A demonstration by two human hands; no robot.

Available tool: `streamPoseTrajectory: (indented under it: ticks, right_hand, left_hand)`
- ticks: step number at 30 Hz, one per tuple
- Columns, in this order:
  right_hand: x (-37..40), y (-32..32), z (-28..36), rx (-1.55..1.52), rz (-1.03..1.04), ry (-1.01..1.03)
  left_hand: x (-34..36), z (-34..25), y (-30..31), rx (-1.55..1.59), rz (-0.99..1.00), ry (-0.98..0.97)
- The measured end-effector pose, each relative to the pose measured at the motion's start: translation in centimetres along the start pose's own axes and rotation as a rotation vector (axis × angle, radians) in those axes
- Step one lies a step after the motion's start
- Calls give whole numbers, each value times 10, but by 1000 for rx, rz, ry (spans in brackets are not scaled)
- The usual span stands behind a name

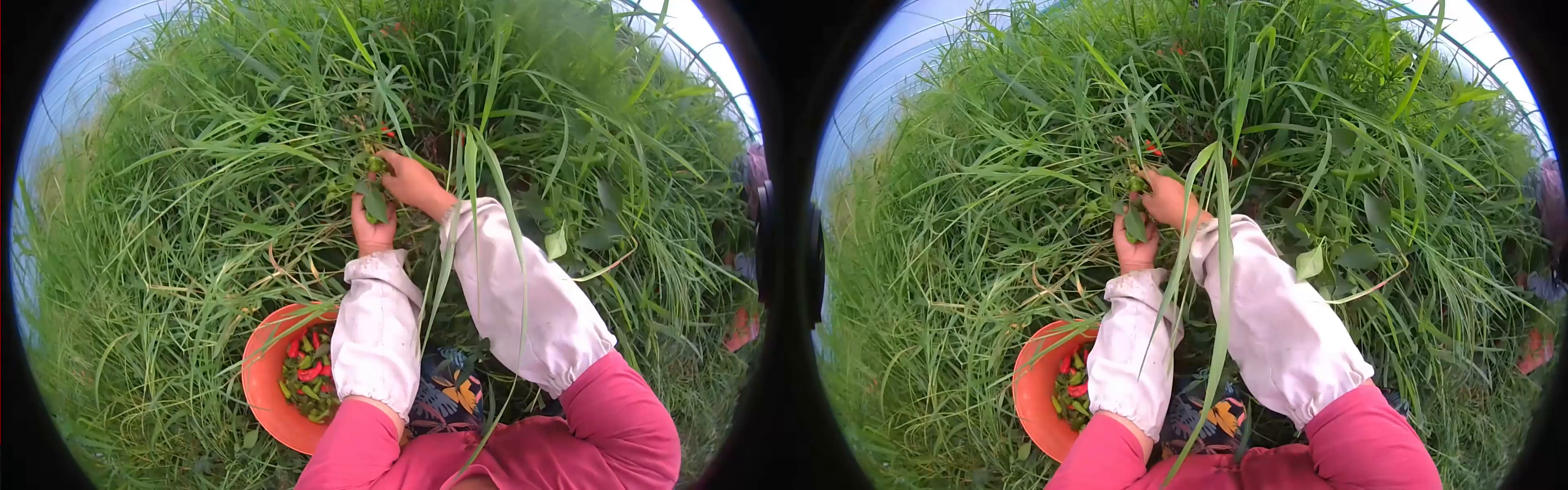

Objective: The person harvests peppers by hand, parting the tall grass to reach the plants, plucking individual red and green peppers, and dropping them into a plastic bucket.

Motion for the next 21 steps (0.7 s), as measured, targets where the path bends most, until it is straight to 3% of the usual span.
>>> streamPoseTrajectory:
  ticks: [1,2,4,9,11,12,13,15,17,18,21]
  right_hand:
    - [4,2,3,3,3,-1]
    - [8,5,3,55,-32,-62]
    - [20,21,16,8,13,-219]
    - [7,25,-16,103,-171,-196]
    - [8,29,-42,-27,-118,-282]
    - [29,40,-27,-206,-17,-502]
    - [36,40,-32,-204,-10,-503]
    - [49,42,-44,-553,68,-646]
    - [61,43,-49,-557,50,-649]
    - [64,45,-47,-549,69,-649]
    - [79,48,-47,-554,66,-715]
  left_hand:
    - [12,-1,-13,-77,-408,-75]
    - [-16,3,55,-8,-42,28]
    - [-13,4,45,-62,-10,35]
    - [-12,12,35,-182,68,120]
    - [-6,16,26,-223,-6,164]
    - [-3,21,21,-281,44,253]
    - [1,23,17,-342,92,343]
    - [7,27,8,-390,109,404]
    - [13,39,-2,-454,-10,343]
    - [12,43,-3,-412,117,351]
    - [11,45,5,-409,112,461]
Point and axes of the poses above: each hand's wrist, its own x-axis away from the middle knuckle, its own y-axis out of the back of the hand, z = x × y, the point moved 3 cm from there along -x, towards the middle knuckle, and after that the axes turned 14 degrees about -y, right-handed, at the moved point
